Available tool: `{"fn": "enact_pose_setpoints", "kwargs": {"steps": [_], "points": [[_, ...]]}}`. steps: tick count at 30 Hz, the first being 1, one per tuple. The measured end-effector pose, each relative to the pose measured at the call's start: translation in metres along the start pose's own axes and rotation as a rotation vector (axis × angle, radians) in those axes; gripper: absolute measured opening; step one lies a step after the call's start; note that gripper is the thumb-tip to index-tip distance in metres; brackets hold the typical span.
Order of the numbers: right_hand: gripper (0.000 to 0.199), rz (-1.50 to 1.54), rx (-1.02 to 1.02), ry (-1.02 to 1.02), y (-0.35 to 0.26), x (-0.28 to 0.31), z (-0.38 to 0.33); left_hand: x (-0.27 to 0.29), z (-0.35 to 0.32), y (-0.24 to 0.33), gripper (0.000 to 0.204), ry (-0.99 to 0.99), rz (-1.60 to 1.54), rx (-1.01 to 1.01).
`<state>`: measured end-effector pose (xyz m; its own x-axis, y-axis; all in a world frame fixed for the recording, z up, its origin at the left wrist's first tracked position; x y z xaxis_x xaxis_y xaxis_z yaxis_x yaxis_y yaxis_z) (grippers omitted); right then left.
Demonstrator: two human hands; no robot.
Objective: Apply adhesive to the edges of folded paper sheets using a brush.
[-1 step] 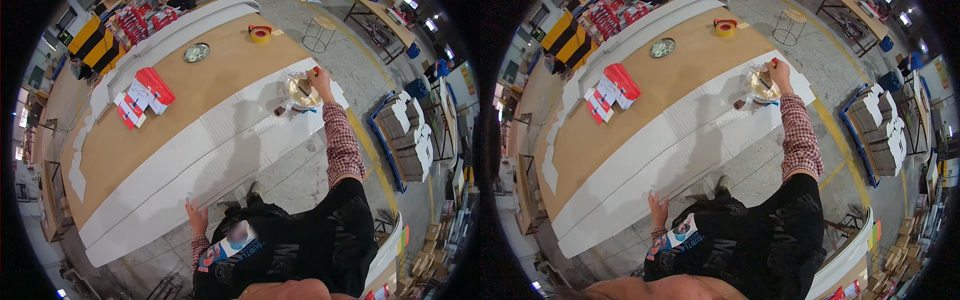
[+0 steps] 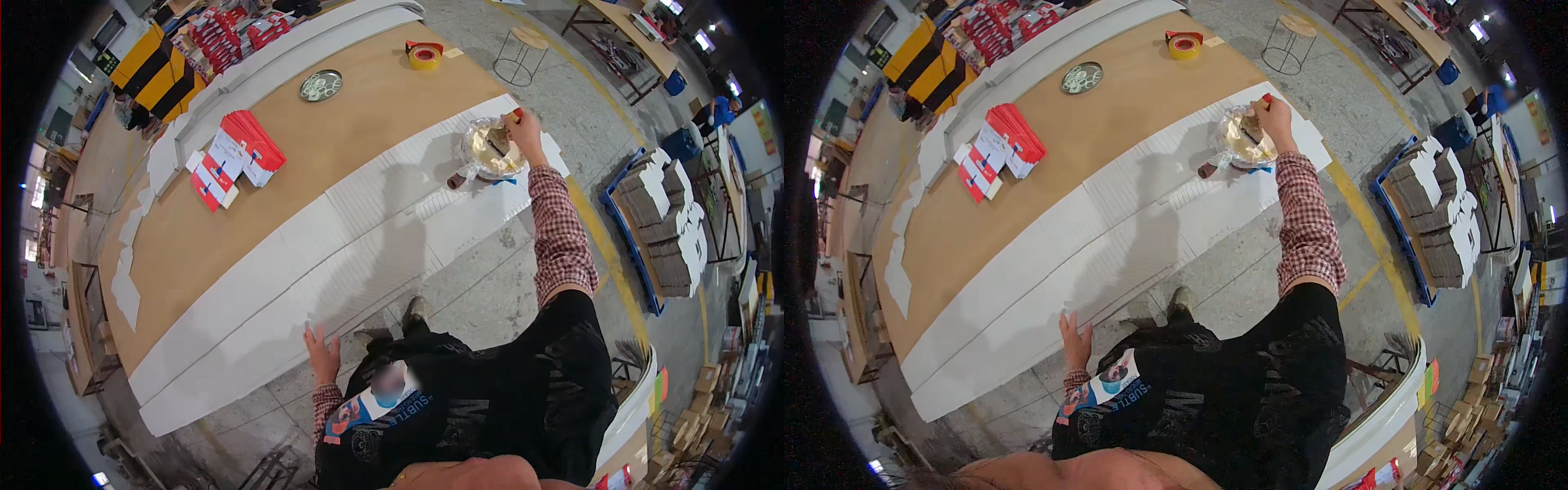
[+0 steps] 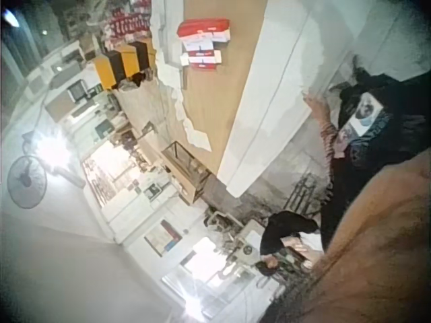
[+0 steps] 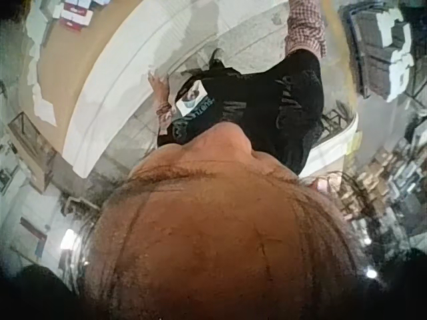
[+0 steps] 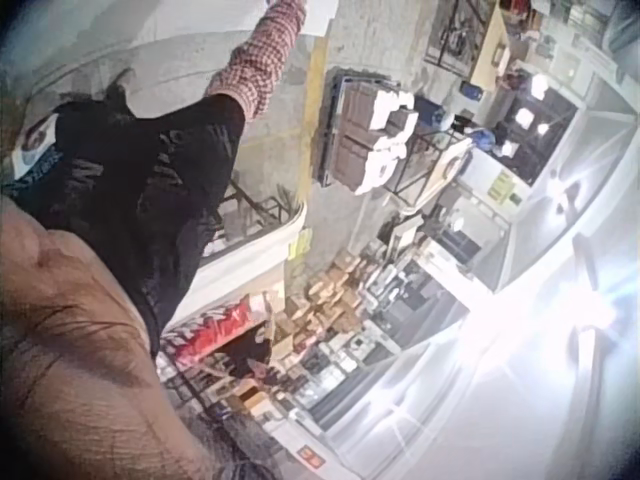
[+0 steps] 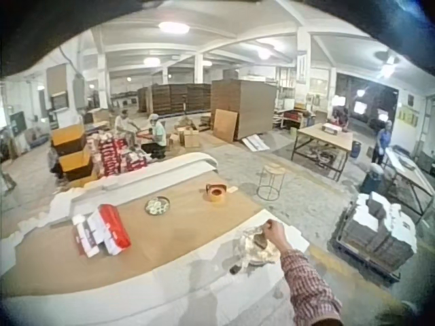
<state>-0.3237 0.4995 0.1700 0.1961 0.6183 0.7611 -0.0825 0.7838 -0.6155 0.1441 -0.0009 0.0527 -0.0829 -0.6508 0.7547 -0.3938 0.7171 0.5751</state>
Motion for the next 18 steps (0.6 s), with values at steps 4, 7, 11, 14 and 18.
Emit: {"fn": "enact_pose_setpoints", "kwargs": {"steps": [4, 7, 11, 14, 18], "points": [[0.030, 0.086, -0.086, -0.024, 0.001, 0.009, 0.000, -0.006, 0.004, 0.005, 0.056, -0.021, 0.025, -0.028], [0.033, 0.154, -0.090, 0.008, -0.003, 0.013, -0.004, -0.010, 0.005, 0.005, 0.055, -0.020, 0.035, -0.039], [0.031, -0.049, 0.048, 0.091, -0.018, 0.016, -0.014, -0.010, 0.001, 0.006, 0.055, -0.018, 0.032, -0.070], [0.031, -0.165, 0.235, 0.142, -0.028, 0.010, -0.022, -0.010, -0.004, 0.006, 0.055, -0.026, 0.045, -0.042], [0.027, -0.178, 0.262, 0.023, -0.039, -0.014, -0.034, -0.003, -0.011, 0.002, 0.054, -0.027, 0.042, -0.008]]}}
Point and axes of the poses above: each hand's wrist, its own z-axis towards the middle knuckle, its own x-axis out of the back of the hand, y = z × x, the point moved 3 cm from there along z, towards the middle knuckle, and after that the axes turned 9 degrees about -y, right-handed, at the moved point
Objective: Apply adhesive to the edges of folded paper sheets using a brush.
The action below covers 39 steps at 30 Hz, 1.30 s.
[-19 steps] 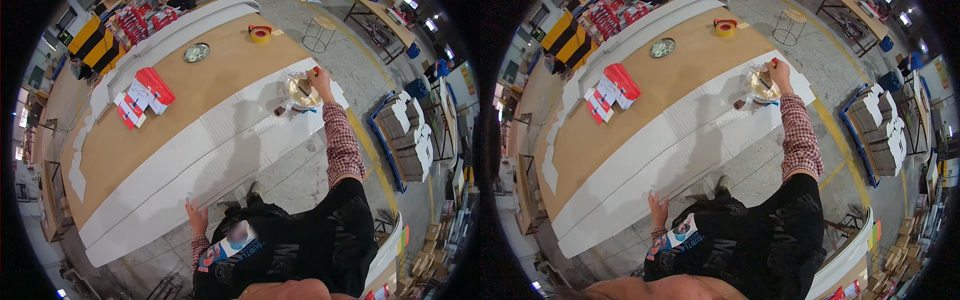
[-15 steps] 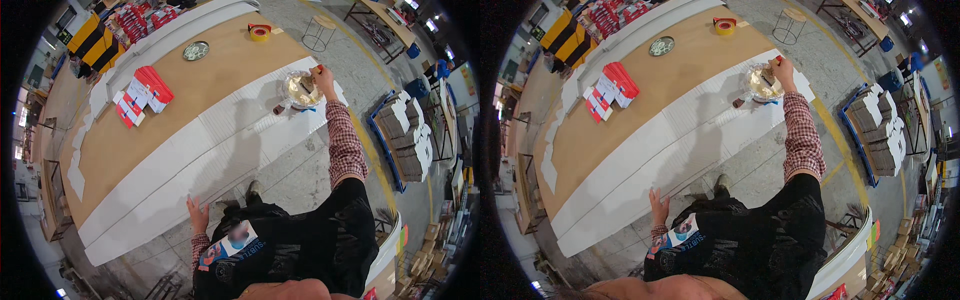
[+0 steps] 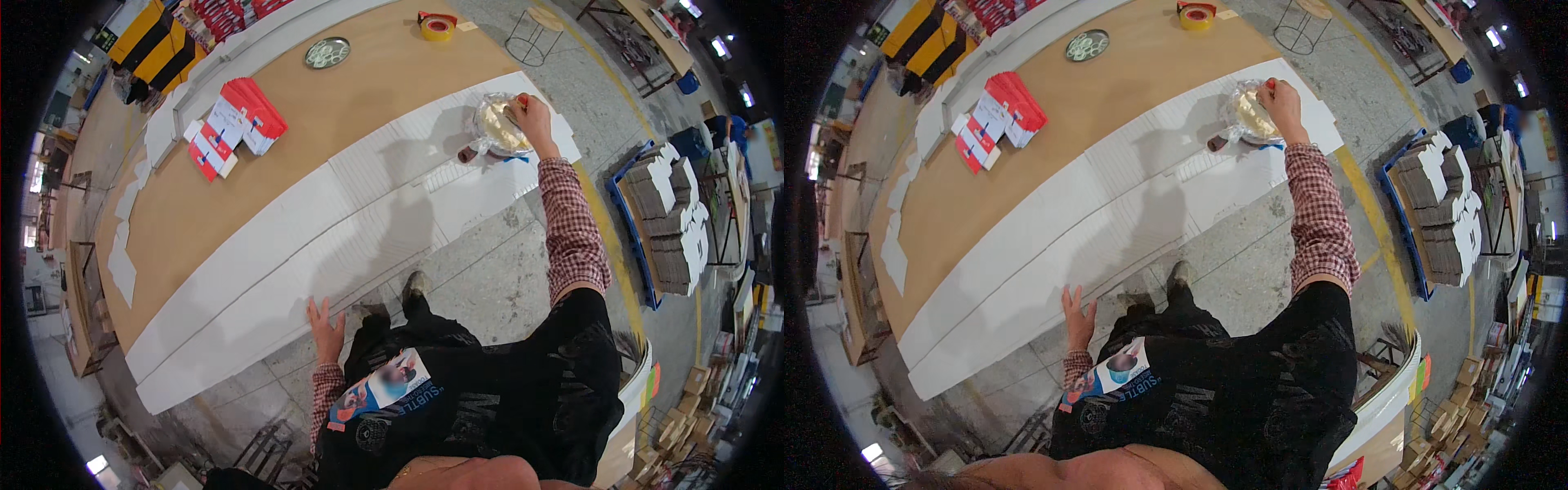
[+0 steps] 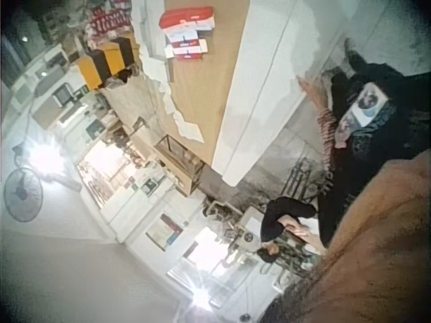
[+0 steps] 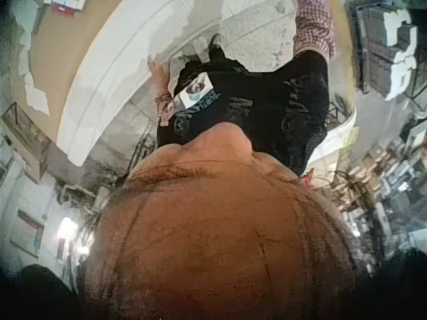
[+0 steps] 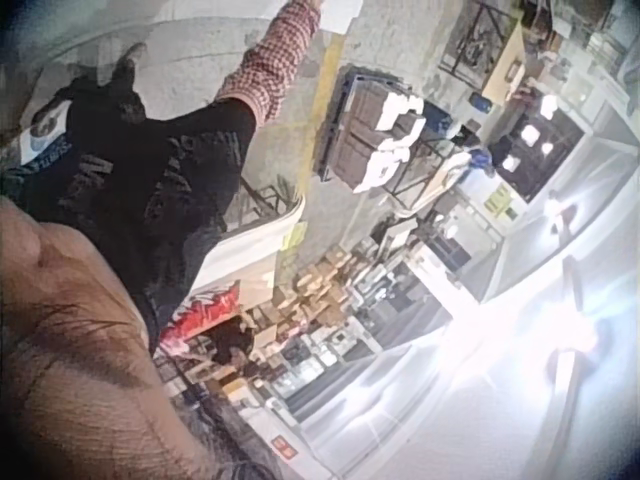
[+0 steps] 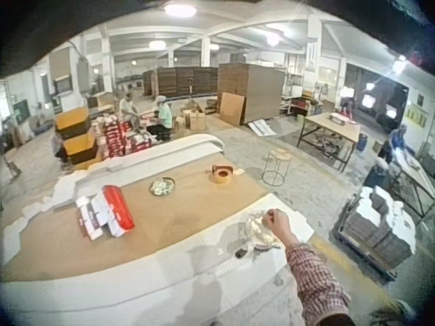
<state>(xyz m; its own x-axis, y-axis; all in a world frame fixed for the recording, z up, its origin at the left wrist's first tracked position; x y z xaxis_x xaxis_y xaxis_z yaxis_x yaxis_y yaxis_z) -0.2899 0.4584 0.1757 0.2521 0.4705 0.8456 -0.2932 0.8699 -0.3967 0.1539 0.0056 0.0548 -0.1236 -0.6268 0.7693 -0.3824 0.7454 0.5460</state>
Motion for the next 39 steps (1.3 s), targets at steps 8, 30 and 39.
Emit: {"fn": "enact_pose_setpoints", "kwargs": {"steps": [8, 30, 39], "points": [[0.040, -0.004, -0.063, 0.065, 0.014, 0.027, 0.008, 0.018, 0.041, 0.019, 0.056, -0.052, 0.156, -0.311], [0.029, 1.579, -0.622, 0.662, -0.198, -0.005, -0.369, -0.067, 0.161, 0.150, 0.084, -0.270, 0.682, -0.812], [0.017, 1.094, -0.691, 0.352, -0.198, -0.048, -0.369, -0.063, 0.166, 0.140, 0.055, -0.236, 0.548, -0.983]]}}
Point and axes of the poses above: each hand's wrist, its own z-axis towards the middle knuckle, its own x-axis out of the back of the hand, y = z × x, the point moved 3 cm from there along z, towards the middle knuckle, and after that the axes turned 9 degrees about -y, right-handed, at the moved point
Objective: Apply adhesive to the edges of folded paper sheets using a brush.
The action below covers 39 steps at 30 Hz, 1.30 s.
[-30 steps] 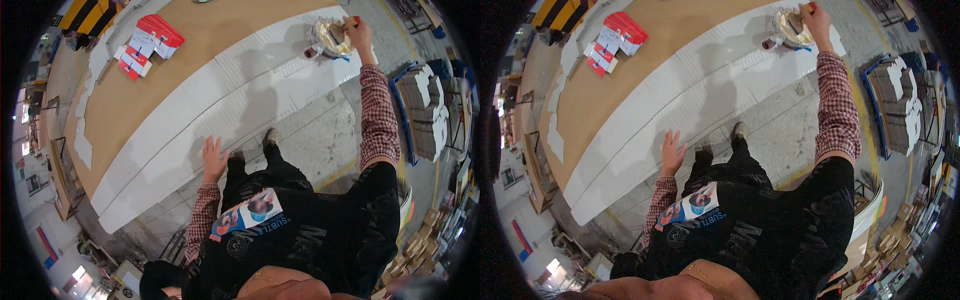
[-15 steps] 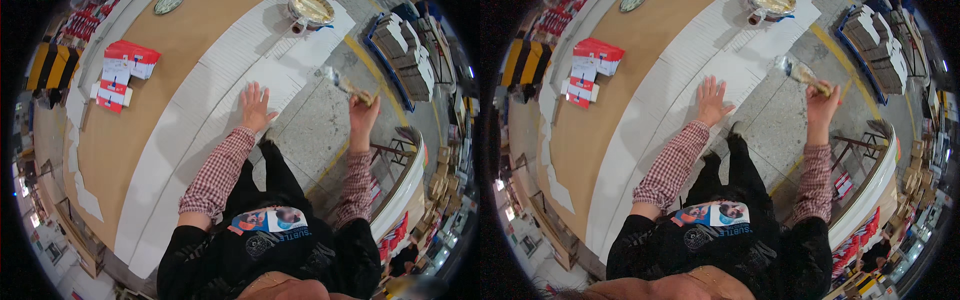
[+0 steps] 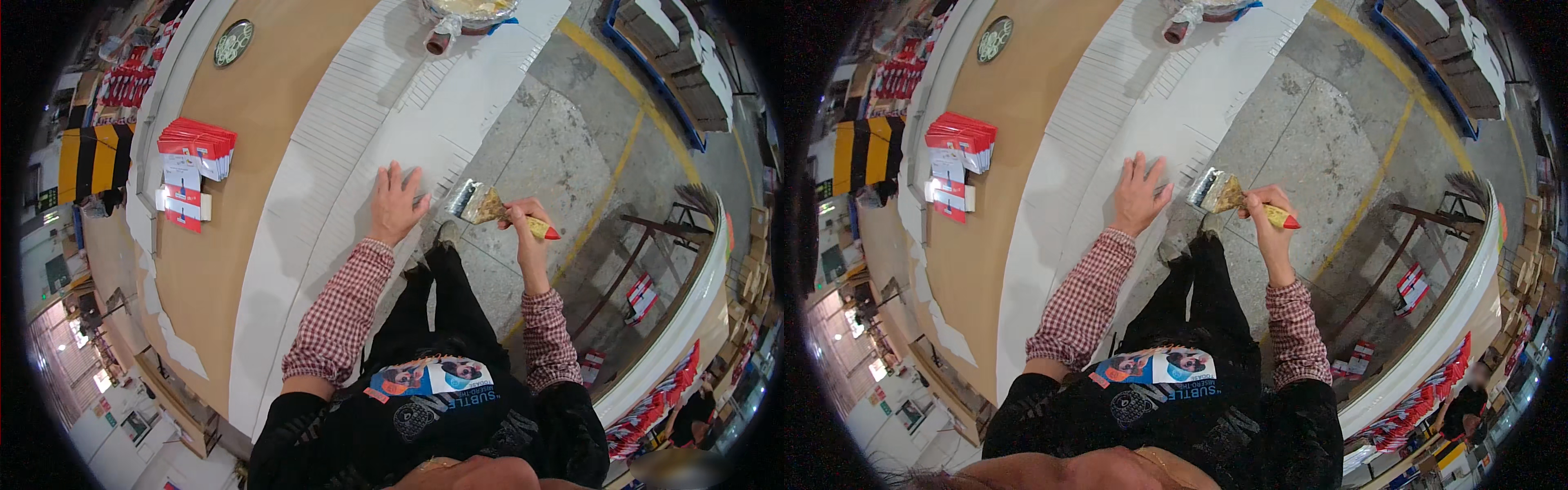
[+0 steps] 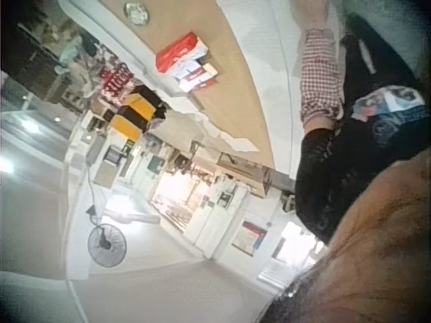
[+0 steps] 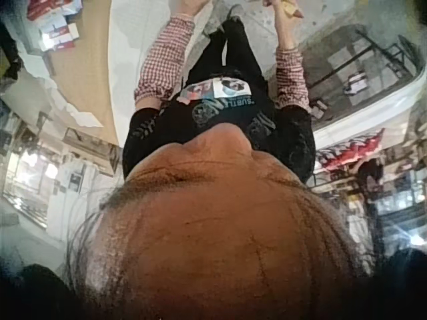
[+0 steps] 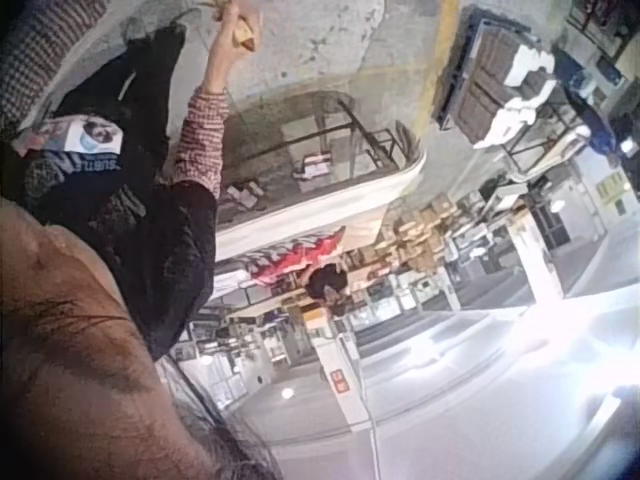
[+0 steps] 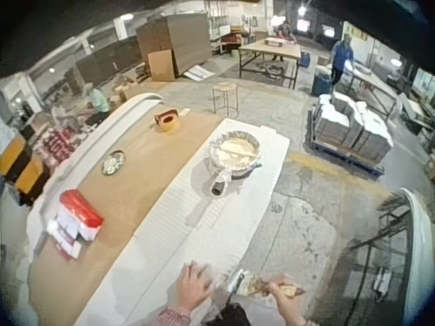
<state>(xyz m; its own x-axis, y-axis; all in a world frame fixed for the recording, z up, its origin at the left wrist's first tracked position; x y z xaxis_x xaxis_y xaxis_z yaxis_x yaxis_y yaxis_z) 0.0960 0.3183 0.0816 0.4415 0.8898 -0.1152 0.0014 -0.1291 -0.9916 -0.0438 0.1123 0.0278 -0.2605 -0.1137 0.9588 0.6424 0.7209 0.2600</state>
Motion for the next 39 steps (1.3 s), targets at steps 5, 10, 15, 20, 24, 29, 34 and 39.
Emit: {"fn": "enact_pose_setpoints", "kwargs": {"steps": [5, 10, 15, 20, 24, 29, 34, 39], "points": [[0.013, -0.169, 0.036, 0.005, 0.010, 0.000, 0.012, 0.007, 0.003, 0.004, 0.042, 0.043, -0.050, -0.022], [0.010, -0.262, 0.094, -0.038, 0.000, -0.011, 0.029, 0.005, 0.003, 0.002, 0.035, 0.053, -0.046, -0.001], [0.011, -0.299, 0.089, -0.070, 0.003, -0.017, 0.029, 0.006, 0.007, 0.004, 0.034, 0.038, -0.038, -0.001], [0.013, -0.294, 0.135, -0.014, -0.005, -0.017, 0.029, 0.007, 0.006, 0.003, 0.033, 0.041, -0.047, -0.003], [0.013, -0.299, 0.098, -0.068, 0.003, -0.020, 0.025, 0.008, 0.007, 0.003, 0.033, 0.031, -0.054, 0.003], [0.013, -0.327, 0.173, -0.009, -0.012, -0.018, 0.030, 0.009, 0.007, 0.005, 0.033, 0.002, -0.050, 0.010], [0.010, -0.315, 0.084, -0.140, 0.000, -0.018, 0.027, 0.008, 0.006, 0.004, 0.034, 0.031, -0.053, 0.005], [0.010, -0.353, 0.122, 0.015, -0.005, -0.012, 0.037, 0.009, 0.006, 0.006, 0.035, 0.010, -0.048, 0.024]]}}
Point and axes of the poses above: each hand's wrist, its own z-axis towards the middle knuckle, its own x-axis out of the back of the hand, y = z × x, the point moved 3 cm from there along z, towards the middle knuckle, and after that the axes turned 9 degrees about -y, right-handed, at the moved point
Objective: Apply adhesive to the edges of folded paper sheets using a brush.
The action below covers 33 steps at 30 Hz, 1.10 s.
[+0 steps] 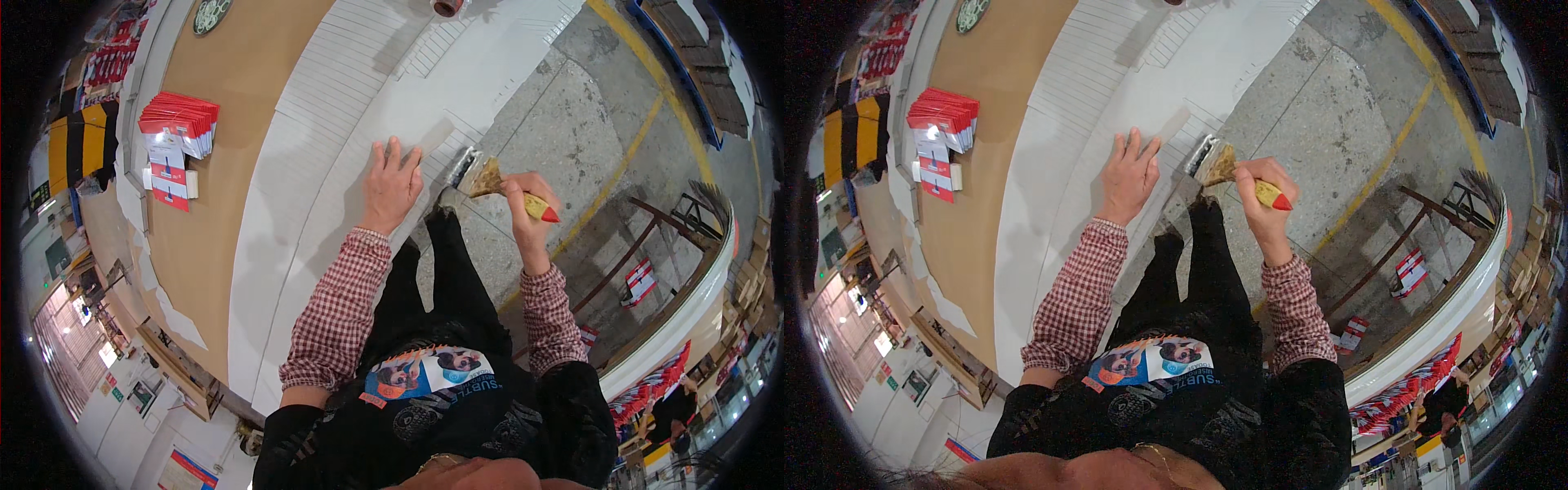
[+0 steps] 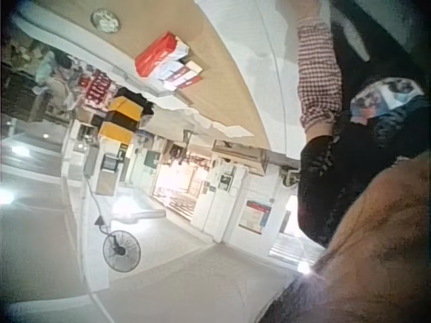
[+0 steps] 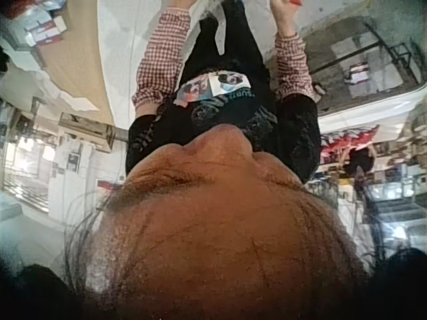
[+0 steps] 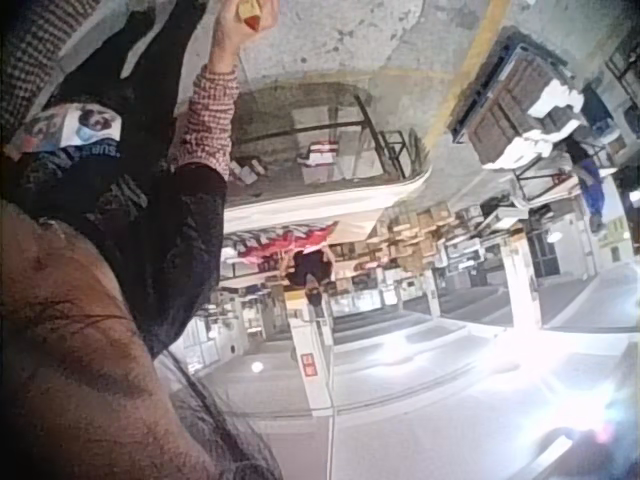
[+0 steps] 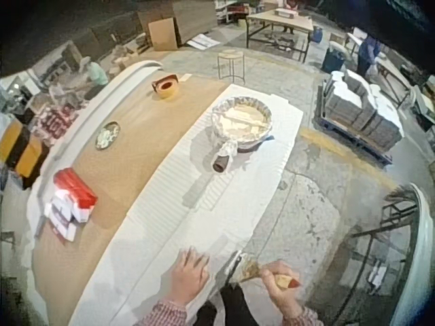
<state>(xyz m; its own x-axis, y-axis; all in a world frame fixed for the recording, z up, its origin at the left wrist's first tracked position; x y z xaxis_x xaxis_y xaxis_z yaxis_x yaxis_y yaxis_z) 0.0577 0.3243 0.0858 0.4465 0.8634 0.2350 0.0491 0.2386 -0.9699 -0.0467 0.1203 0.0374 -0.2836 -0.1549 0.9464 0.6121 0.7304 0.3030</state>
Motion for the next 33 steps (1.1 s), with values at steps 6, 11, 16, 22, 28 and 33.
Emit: {"fn": "enact_pose_setpoints", "kwargs": {"steps": [6, 11, 16, 22, 28, 33], "points": [[0.009, 0.000, 0.060, -0.020, -0.001, 0.007, 0.003, -0.001, -0.001, -0.001, 0.035, -0.004, -0.016, 0.018], [0.008, 0.061, 0.004, -0.057, 0.007, 0.002, 0.005, 0.000, -0.001, -0.001, 0.035, -0.014, -0.034, 0.055], [0.008, 0.009, 0.042, -0.007, 0.004, 0.008, 0.012, 0.003, 0.000, 0.002, 0.034, -0.027, -0.047, 0.048], [0.010, 0.078, 0.036, -0.113, 0.004, 0.006, 0.016, 0.002, 0.001, 0.000, 0.035, 0.010, -0.017, -0.003], [0.011, 0.033, -0.017, -0.133, 0.009, 0.007, 0.023, 0.003, -0.001, 0.001, 0.035, 0.006, -0.017, 0.020], [0.009, -0.027, 0.043, -0.035, 0.003, 0.008, 0.032, 0.005, -0.001, 0.001, 0.035, 0.017, -0.022, 0.021]]}}
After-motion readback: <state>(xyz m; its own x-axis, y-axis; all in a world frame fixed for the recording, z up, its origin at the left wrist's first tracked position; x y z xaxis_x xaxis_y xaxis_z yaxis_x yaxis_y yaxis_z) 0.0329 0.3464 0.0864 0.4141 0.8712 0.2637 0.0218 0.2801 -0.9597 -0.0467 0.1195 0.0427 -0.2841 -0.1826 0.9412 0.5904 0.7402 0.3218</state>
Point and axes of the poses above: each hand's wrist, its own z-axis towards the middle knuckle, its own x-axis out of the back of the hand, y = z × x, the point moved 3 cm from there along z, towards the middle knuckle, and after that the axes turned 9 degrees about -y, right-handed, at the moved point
